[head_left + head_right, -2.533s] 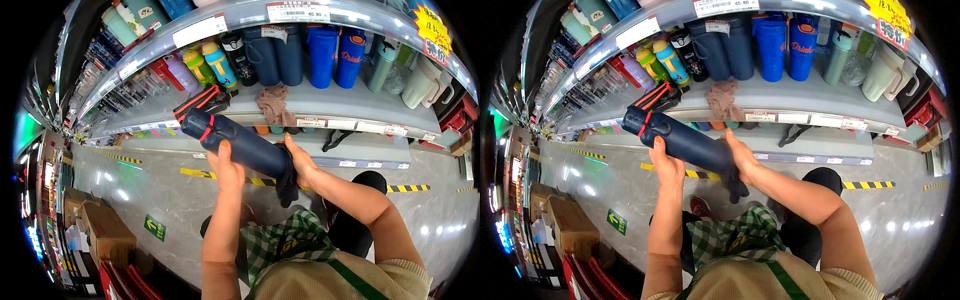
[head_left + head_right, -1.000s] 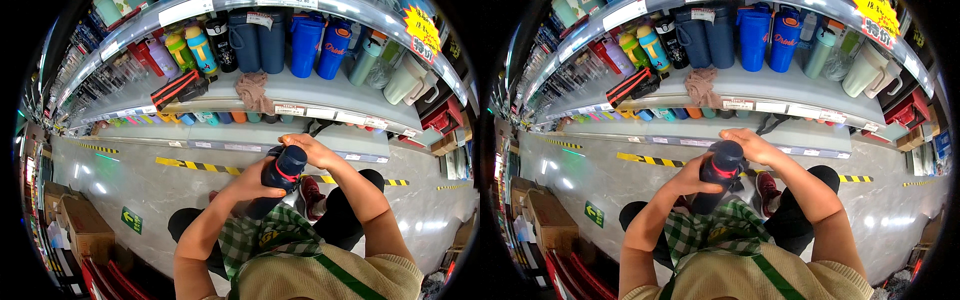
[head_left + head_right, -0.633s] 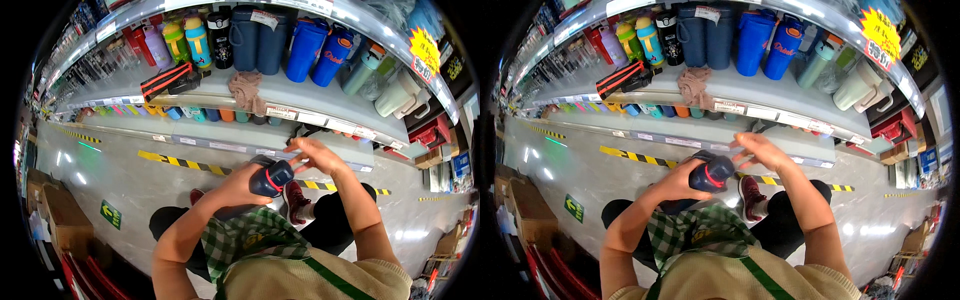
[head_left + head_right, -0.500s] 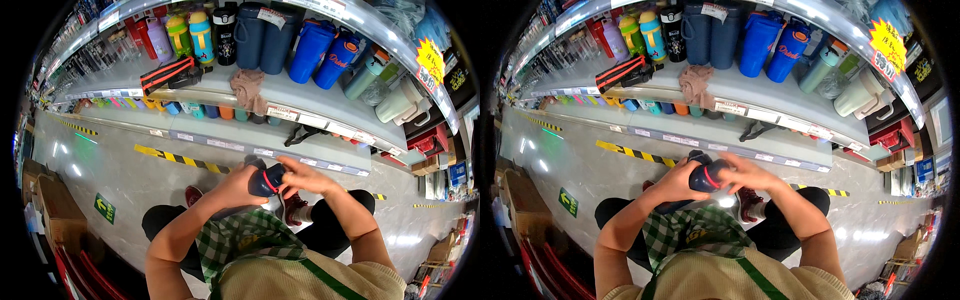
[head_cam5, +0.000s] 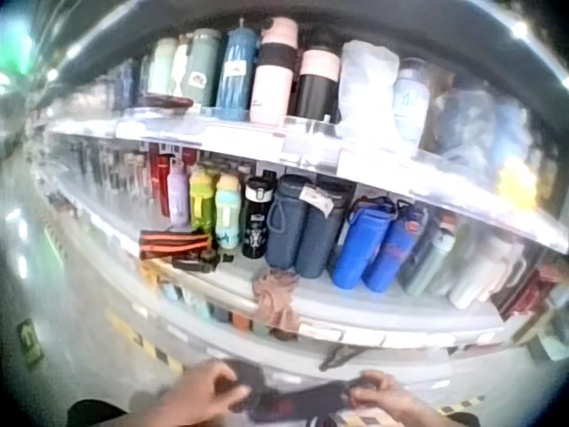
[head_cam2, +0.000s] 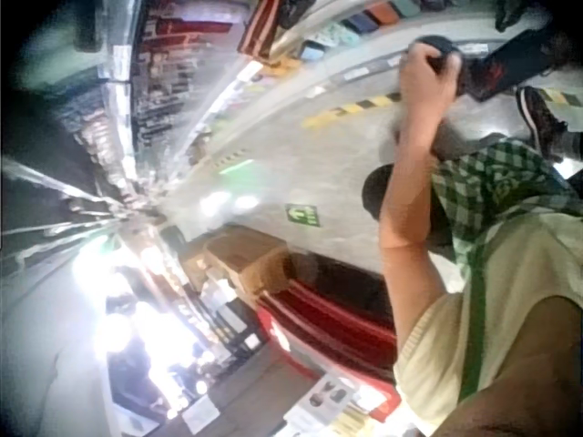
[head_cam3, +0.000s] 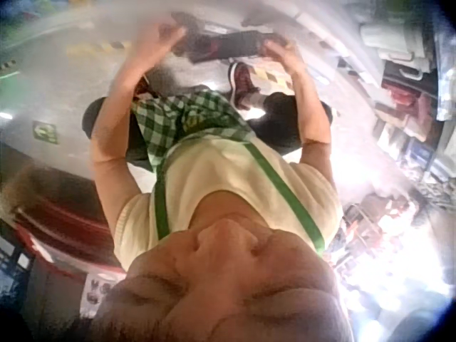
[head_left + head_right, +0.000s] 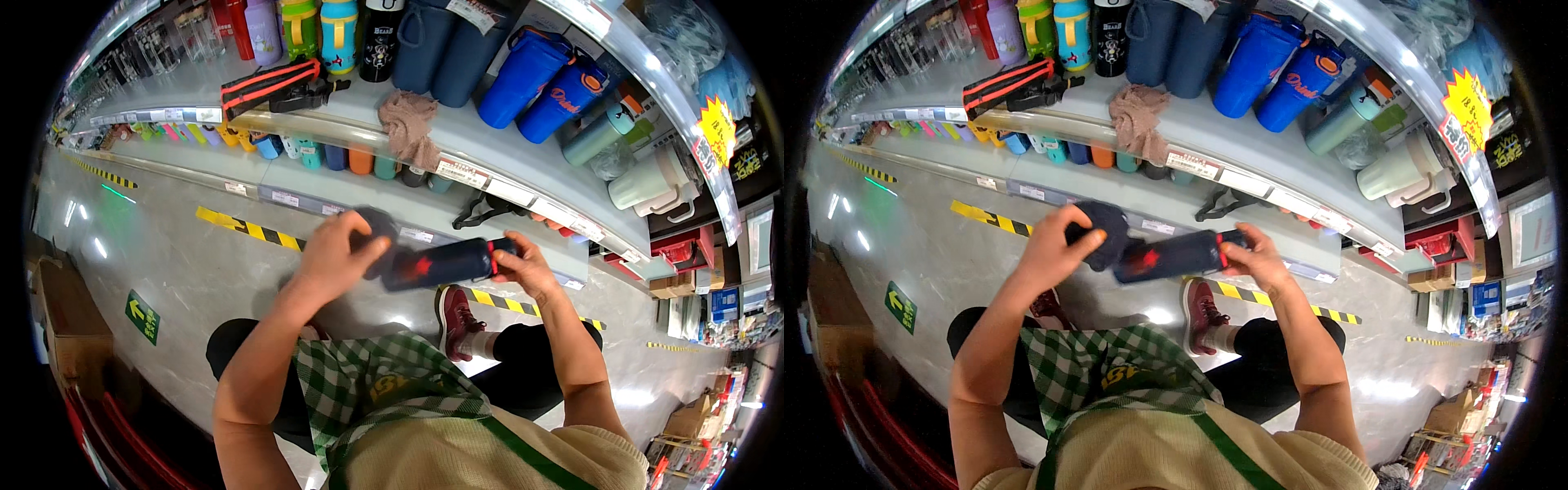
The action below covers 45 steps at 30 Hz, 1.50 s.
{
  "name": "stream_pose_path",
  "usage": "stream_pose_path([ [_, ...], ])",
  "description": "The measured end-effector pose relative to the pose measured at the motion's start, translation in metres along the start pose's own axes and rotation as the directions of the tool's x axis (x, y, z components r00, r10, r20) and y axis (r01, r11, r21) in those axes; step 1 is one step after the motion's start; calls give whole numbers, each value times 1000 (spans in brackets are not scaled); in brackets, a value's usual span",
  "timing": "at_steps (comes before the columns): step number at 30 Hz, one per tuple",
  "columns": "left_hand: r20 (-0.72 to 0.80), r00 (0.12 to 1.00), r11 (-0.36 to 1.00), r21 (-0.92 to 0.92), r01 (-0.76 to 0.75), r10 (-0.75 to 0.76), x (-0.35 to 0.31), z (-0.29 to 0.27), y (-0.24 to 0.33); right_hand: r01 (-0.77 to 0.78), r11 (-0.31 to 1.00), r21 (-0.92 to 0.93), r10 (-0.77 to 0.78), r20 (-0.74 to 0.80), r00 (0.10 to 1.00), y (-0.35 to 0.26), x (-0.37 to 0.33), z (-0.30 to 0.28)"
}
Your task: The person assembles a water bottle by screwing the cap onto the bottle body. They then attach a mesh carrying sleeve and a shoulder strap to the bottle, adjusting the strap length. Finally, they wipe the bottle with a cloth.
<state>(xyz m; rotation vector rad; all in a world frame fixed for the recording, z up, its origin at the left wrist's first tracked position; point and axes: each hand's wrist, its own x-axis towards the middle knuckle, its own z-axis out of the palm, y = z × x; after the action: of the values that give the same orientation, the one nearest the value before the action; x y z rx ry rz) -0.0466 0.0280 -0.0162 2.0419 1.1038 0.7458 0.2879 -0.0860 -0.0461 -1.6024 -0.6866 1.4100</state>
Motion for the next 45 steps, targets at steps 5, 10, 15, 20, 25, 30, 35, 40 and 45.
stream_pose_path([
  [5, -216, 974, 997, 43, -62, 70, 8, -29, 2, 61, 993, 99, -29, -296, 955, 31, 32, -39],
  [10, -356, 928, 992, 103, -73, 105, 11, -51, 0, 150, 986, 68, -101, -469, 877, 51, 67, -45],
  [15, -410, 912, 1000, -6, -8, 5, 13, -62, 4, 196, 972, -126, -233, -486, 843, 43, 94, -15],
  [20, -424, 905, 1000, -27, 2, -13, 11, -63, 9, 243, 837, -491, -482, -449, 752, 36, 124, 17],
  [25, -424, 905, 997, -74, -8, -24, 5, -66, 4, 247, 713, -656, -594, -377, 711, 22, 131, 57],
  [30, -437, 899, 999, -28, -20, 6, 1, -68, 1, 241, 697, -675, -633, -423, 648, 19, 143, 81],
  [35, -438, 899, 1000, -7, -10, 6, -1, -70, 2, 428, 728, -535, -649, -338, 681, 23, 177, 89],
  [40, -443, 896, 999, 23, -36, 43, 4, -68, 3, 465, 623, -630, -748, -303, 591, 26, 210, 110],
  [45, -383, 922, 996, -84, 20, -51, 5, -67, 0, 458, 667, -588, -710, -314, 630, 33, 215, 105],
])
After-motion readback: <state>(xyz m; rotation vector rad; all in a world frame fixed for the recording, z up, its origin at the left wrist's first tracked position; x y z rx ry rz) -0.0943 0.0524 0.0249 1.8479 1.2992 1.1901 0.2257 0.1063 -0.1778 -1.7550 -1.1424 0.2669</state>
